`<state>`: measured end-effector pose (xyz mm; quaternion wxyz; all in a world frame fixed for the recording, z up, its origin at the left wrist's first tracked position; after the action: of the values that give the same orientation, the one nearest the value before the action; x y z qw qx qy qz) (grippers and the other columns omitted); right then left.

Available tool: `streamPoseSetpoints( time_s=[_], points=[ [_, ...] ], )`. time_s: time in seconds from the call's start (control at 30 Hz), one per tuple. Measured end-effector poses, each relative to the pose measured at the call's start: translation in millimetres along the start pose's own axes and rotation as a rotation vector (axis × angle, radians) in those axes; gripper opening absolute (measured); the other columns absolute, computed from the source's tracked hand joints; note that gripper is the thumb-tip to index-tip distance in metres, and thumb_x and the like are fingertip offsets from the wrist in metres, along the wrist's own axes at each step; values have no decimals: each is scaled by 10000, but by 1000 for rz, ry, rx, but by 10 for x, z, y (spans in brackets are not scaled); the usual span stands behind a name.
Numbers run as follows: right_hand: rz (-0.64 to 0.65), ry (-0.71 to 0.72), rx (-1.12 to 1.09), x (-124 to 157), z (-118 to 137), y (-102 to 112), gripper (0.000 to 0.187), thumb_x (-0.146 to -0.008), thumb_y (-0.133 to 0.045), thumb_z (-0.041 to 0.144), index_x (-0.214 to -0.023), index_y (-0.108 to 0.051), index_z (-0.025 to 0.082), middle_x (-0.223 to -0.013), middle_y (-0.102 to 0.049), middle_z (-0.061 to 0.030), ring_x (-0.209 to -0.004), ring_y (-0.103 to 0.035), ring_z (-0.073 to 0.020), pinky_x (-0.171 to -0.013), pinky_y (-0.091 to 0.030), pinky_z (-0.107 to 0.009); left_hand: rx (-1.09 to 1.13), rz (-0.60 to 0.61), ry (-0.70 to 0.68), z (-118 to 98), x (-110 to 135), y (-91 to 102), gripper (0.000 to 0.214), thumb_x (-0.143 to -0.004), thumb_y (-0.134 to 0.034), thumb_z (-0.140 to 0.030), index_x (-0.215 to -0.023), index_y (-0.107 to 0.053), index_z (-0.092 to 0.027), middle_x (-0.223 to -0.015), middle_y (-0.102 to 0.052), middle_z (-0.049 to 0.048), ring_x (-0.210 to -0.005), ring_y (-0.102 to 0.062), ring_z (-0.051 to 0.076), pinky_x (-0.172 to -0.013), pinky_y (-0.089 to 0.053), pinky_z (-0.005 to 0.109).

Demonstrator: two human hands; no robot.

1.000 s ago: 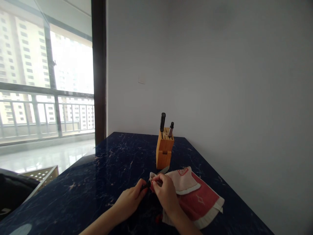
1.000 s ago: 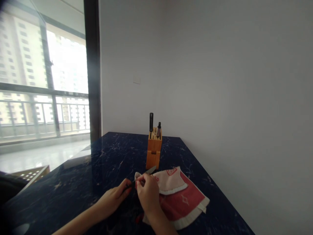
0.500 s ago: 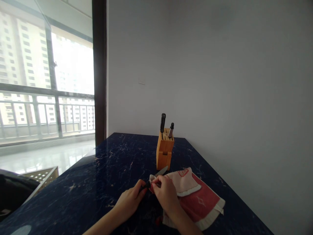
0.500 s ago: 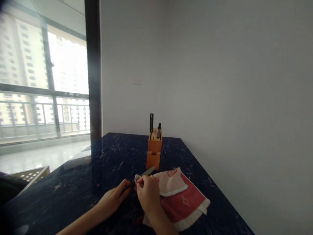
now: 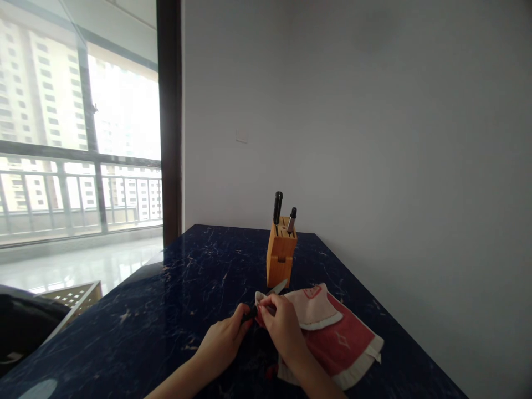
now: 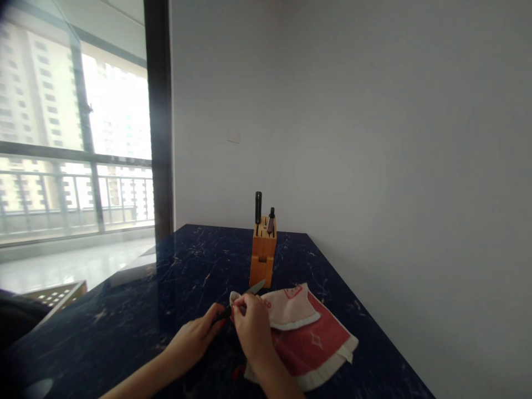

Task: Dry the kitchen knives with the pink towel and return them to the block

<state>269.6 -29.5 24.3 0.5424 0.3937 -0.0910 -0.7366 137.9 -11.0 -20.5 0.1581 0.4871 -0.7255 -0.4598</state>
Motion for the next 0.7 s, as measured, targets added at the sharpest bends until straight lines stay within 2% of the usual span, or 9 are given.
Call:
streamPoseSetpoints(
  time_s=[0.17,0.3,0.47,0.6,0.7],
  points=[
    [41,-27,-53,-2,-25,-39,112,-728,-496,188,-683,-598,196,-728,-647,-40,-742,-600,-187,-684,-426,-261,-5,24,39,10,-3,0,184,-894,-282,-344,-1023,-388,-266,-956,-657,-6,-876,-629,167,-713,-415,223],
    [-5,-8,-69,7,-2,-23,114,-737,-490,183,-685,-591,191,-759,-650,-52,-768,-601,-188,-694,-430,-263,-32,17,0,-5,-2,-6,214,-894,-285,-340,-1072,-378,-266,-1045,-636,5,-936,-610,173,-741,-410,229],
    [22,-5,-50,9,-13,-65,128,-736,-490,179,-642,-576,186,-698,-642,-45,-715,-603,-182,-680,-430,-263,-31,29,-4,-4,6,-25,197,-899,-276,-336,-1033,-399,-260,-987,-652,1,-897,-623,170,-717,-409,224],
    [-2,12,-66,4,-38,-60,111,-735,-488,178,-678,-583,189,-742,-652,-44,-756,-608,-184,-698,-428,-262,-54,33,-22,-22,7,-25,217,-903,-265,-333,-1065,-386,-255,-1019,-644,16,-926,-613,177,-728,-412,231],
    [25,-1,-49,-1,-66,-89,99,-721,-507,182,-652,-578,189,-697,-648,-39,-725,-612,-189,-682,-432,-266,-61,40,-44,-42,10,-24,220,-904,-258,-322,-1062,-389,-243,-1022,-643,29,-941,-607,184,-739,-412,238]
  ],
)
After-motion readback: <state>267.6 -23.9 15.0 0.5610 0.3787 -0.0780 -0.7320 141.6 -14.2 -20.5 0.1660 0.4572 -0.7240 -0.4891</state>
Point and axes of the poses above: each hand's wrist, its own x-axis away from the middle knuckle, its own y-axis out of the back of the hand, z = x × y, the point moved 8 cm from there along -x, towards the middle knuckle
